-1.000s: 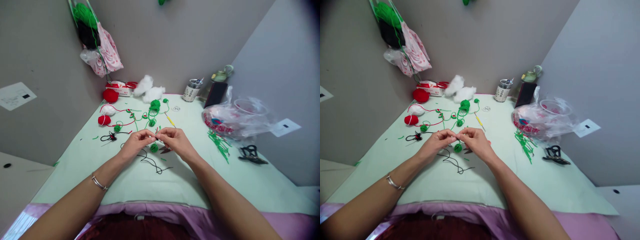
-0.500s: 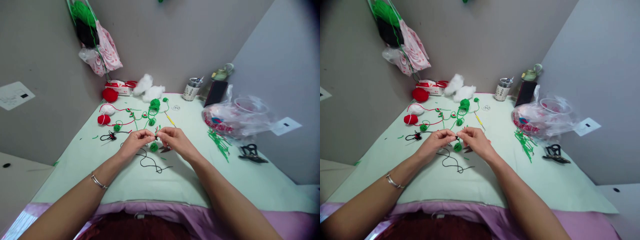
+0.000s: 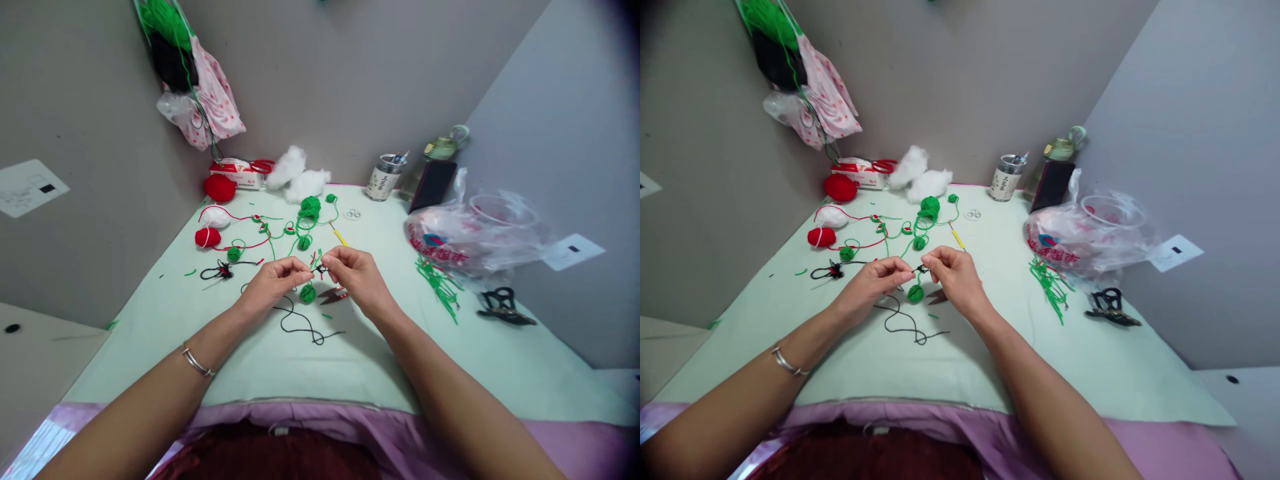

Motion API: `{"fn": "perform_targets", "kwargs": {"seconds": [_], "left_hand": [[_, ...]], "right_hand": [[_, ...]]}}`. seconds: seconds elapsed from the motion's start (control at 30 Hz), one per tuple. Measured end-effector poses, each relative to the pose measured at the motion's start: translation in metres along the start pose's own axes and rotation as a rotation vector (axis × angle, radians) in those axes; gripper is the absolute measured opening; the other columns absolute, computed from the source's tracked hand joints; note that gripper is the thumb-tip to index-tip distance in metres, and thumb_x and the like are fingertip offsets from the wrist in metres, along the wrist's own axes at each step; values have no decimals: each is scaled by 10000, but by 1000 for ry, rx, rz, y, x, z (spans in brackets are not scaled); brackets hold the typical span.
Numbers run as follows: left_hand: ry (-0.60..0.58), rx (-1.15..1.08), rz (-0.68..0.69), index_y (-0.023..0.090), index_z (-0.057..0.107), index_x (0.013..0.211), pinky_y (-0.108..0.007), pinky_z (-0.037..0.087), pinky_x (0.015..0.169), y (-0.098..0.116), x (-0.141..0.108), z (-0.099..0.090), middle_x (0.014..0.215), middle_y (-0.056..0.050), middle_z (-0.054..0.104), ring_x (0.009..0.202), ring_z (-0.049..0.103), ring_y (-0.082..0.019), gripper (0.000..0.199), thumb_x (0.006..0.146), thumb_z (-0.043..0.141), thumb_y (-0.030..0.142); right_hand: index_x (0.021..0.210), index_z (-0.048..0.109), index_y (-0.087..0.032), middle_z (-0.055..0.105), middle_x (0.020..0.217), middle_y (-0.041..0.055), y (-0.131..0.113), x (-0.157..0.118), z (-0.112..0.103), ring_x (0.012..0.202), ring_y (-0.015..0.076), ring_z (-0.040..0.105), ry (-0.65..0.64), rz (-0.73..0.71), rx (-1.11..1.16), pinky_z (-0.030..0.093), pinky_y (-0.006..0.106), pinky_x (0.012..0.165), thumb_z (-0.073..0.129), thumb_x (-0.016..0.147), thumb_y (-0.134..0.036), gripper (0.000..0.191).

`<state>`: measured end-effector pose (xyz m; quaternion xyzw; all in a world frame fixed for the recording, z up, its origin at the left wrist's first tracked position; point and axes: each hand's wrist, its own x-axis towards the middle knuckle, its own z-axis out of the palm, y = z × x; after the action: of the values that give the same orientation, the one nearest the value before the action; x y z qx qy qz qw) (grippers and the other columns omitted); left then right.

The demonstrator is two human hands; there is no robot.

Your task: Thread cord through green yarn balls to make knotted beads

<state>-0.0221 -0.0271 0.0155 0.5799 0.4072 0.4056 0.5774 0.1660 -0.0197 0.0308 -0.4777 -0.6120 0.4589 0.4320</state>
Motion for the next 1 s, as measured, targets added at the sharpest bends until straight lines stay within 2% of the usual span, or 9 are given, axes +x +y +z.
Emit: {"fn": "perform_targets", "kwargs": {"seconds": [0.2, 0.37, 0.53, 0.67, 0.73, 0.9, 1.0], "left_hand": [[6, -75, -48, 201, 665, 941, -246, 205, 505, 2, -1, 2, 613, 61, 307, 535, 254, -100, 309, 895, 588, 497], [-21, -76, -80, 209, 678, 935, -250, 187, 501, 1, -1, 3, 646, 51, 359, 538, 265, -95, 285, 847, 654, 479], [-37, -137, -89, 191, 652, 815, -265, 154, 502, 1, 0, 2, 615, 53, 369, 525, 239, -87, 215, 802, 717, 395], [13, -163, -85, 188, 643, 800, -265, 161, 500, 1, 1, 0, 629, 47, 404, 522, 242, -83, 214, 777, 738, 379], [21, -155, -78, 187, 651, 813, -266, 163, 500, 1, 1, 0, 632, 45, 409, 522, 239, -83, 215, 778, 738, 381], [1, -130, -81, 183, 648, 821, -263, 168, 503, 1, 0, 0, 607, 49, 368, 527, 244, -86, 219, 801, 715, 390], [-19, -123, -86, 177, 639, 813, -260, 174, 502, 1, 0, 0, 613, 50, 364, 525, 249, -83, 211, 802, 707, 377]], "right_hand": [[740, 654, -170, 496, 552, -31, -3, -2, 1, 508, 95, 359, -24, 35, 9, 253, 254, 492, 654, 841, -444, 291], [756, 663, -174, 504, 554, -28, -5, -4, 4, 506, 97, 378, -50, 18, 16, 262, 247, 478, 660, 838, -447, 285], [756, 664, -172, 531, 573, -18, -7, -6, 4, 501, 94, 383, -57, 3, -5, 270, 246, 472, 648, 853, -459, 304], [927, 673, -190, 542, 606, -18, -6, -6, 1, 527, 101, 421, -48, -2, 15, 287, 238, 481, 549, 918, -526, 358], [985, 670, -202, 545, 607, -23, -4, -6, 0, 525, 102, 418, -63, 22, -3, 281, 236, 480, 561, 911, -534, 358], [814, 655, -178, 539, 600, -20, -1, -6, 2, 530, 100, 434, -182, 20, -10, 286, 237, 484, 642, 864, -437, 265], [797, 647, -172, 531, 596, -22, -2, -5, 3, 530, 103, 453, -52, -33, -50, 322, 237, 491, 627, 869, -383, 224]]}}
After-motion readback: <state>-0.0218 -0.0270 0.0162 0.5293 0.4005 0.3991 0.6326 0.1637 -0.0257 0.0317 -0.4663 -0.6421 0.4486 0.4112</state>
